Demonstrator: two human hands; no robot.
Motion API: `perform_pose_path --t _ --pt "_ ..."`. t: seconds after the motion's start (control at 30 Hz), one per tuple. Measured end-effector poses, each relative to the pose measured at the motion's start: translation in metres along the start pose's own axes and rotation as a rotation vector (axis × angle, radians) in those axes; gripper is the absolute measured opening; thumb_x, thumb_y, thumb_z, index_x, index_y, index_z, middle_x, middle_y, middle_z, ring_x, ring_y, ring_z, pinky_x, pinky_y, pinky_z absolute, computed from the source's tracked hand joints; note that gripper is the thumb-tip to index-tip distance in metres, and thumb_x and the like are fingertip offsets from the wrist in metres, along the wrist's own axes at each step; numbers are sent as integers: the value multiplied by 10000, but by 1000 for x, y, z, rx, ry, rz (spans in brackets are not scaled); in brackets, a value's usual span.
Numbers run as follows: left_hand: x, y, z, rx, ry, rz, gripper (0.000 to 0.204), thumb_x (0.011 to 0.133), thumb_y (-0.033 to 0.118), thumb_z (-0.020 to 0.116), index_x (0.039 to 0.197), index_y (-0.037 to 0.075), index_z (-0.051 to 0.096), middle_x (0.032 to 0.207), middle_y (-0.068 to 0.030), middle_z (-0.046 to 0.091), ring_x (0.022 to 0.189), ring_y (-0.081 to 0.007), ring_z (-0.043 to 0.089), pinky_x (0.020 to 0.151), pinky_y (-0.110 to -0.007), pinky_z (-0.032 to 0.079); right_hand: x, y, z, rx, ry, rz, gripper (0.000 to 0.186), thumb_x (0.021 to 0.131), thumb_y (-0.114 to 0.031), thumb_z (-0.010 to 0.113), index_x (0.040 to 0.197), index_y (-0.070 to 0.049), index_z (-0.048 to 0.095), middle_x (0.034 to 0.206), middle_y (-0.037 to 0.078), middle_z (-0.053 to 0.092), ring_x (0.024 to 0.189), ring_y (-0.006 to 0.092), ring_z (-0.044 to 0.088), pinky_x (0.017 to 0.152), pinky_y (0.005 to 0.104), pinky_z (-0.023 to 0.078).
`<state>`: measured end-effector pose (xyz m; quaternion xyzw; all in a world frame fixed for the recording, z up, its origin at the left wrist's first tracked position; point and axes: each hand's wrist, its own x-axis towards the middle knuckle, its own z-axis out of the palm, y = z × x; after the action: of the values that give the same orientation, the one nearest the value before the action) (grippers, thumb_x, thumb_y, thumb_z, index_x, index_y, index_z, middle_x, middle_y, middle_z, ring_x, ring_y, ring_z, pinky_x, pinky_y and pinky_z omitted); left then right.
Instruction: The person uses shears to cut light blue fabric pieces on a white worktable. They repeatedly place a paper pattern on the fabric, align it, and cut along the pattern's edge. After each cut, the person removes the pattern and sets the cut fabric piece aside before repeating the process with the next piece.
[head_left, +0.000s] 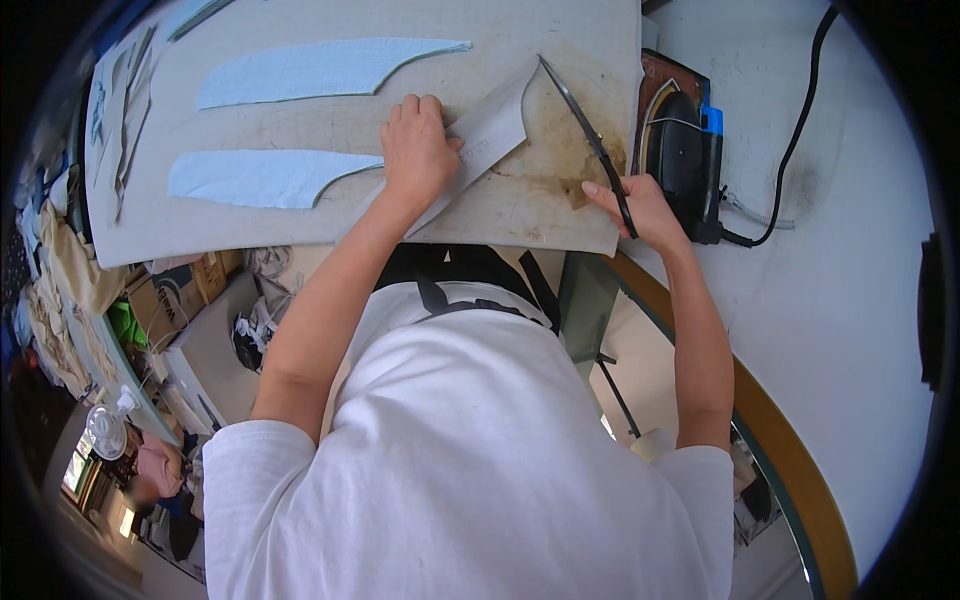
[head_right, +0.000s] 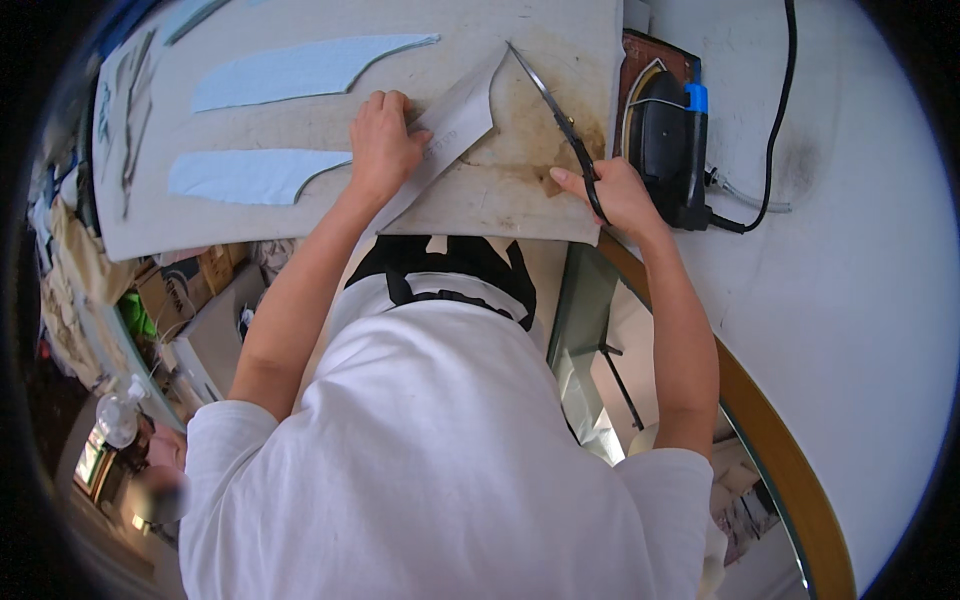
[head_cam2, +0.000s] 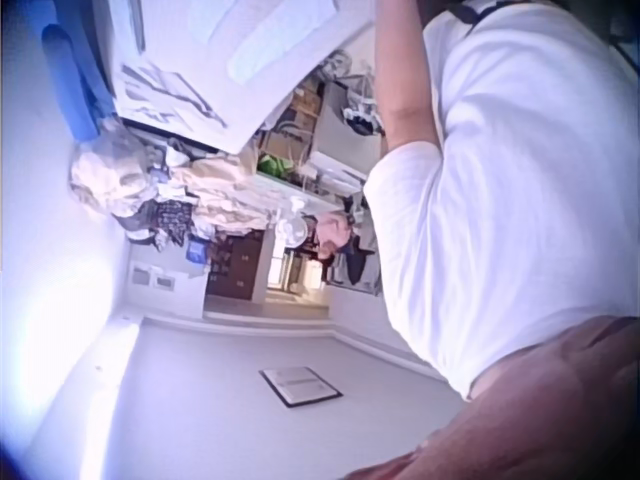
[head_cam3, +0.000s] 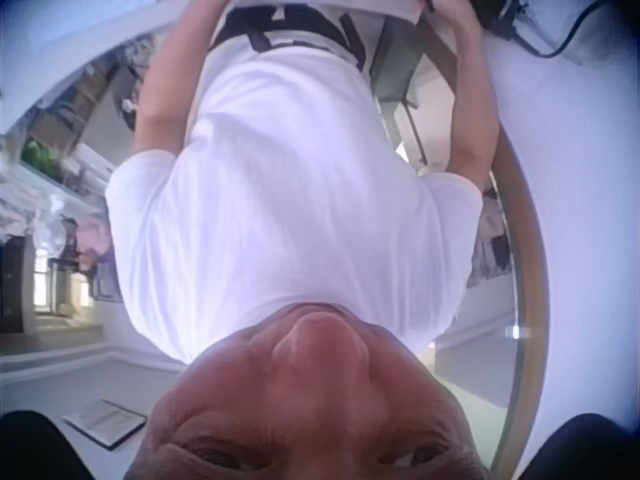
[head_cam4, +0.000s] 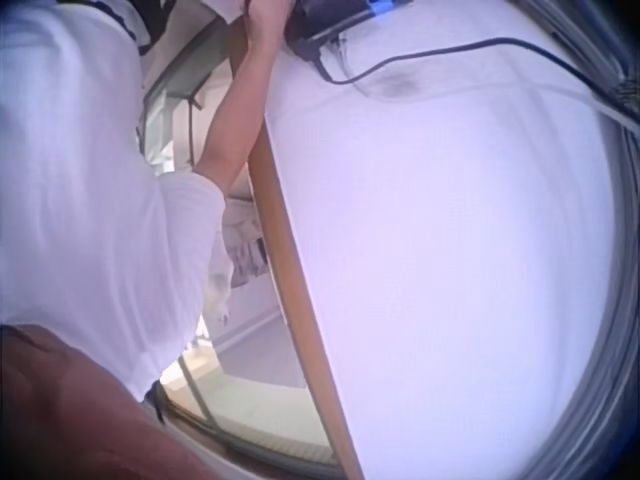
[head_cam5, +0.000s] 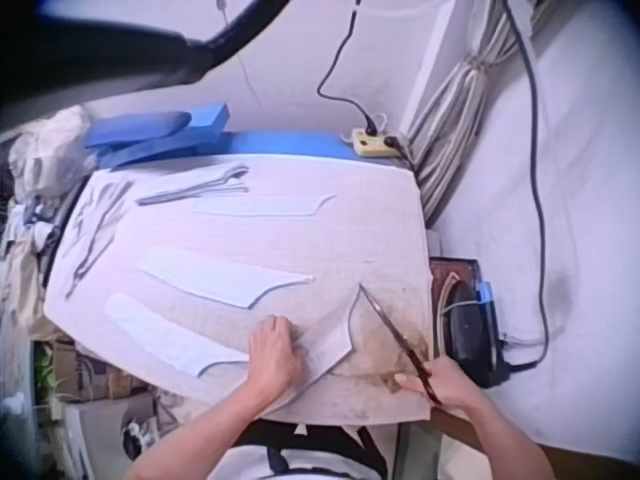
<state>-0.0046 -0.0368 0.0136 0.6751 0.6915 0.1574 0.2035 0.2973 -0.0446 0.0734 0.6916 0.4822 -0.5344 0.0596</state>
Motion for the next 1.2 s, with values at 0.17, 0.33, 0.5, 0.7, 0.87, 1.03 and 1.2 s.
perform_pose_path --t 0.17,0.33,0.5,0.7,0.87,1.03,1.2 --pt "3 0 0 -19 4 -11 255 744 117 772 902 31 591 990 -143 592 982 -345 558 807 -465 435 1 7 -3 141 -92 -37 569 845 -557 731 593 -99 507 533 -4 498 457 103 496 465 266 379" --pt "7 1 4 -97 -41 2 140 819 86 693 888 -4 610 871 -187 637 862 -383 614 753 -469 484 -18 29 25 558 -190 -72 503 891 -520 693 677 -96 527 587 -9 512 504 97 498 491 260 370" --pt "23 11 -31 -82 -285 87 92 854 54 627 903 -4 575 816 -211 678 796 -404 648 697 -500 492 -55 62 71 765 -192 -62 402 954 -442 632 808 -78 545 612 0 511 524 110 501 501 245 394" --pt "72 43 -75 397 -515 739 196 776 -21 622 964 29 596 799 -167 692 800 -365 683 690 -467 534 -107 81 123 694 -56 -73 482 937 -471 648 693 -74 526 585 12 524 512 105 514 492 251 376" --pt "111 95 -60 579 -520 1146 123 847 -4 576 967 15 558 791 -155 673 816 -381 658 751 -471 510 -132 82 153 800 24 -13 473 907 -464 709 730 -43 587 582 11 552 509 97 532 486 257 405" --pt "150 152 -87 255 -921 921 192 883 123 609 1026 -6 609 966 -207 672 972 -377 648 847 -458 498 -148 85 178 877 92 20 446 899 -428 726 748 -27 606 583 13 557 502 103 537 476 259 416" --pt "150 124 -60 457 -712 1024 127 868 85 629 959 -4 633 901 -176 698 894 -349 674 776 -439 527 -147 82 192 875 85 47 473 887 -449 730 719 -29 591 568 23 558 484 115 546 464 270 420"
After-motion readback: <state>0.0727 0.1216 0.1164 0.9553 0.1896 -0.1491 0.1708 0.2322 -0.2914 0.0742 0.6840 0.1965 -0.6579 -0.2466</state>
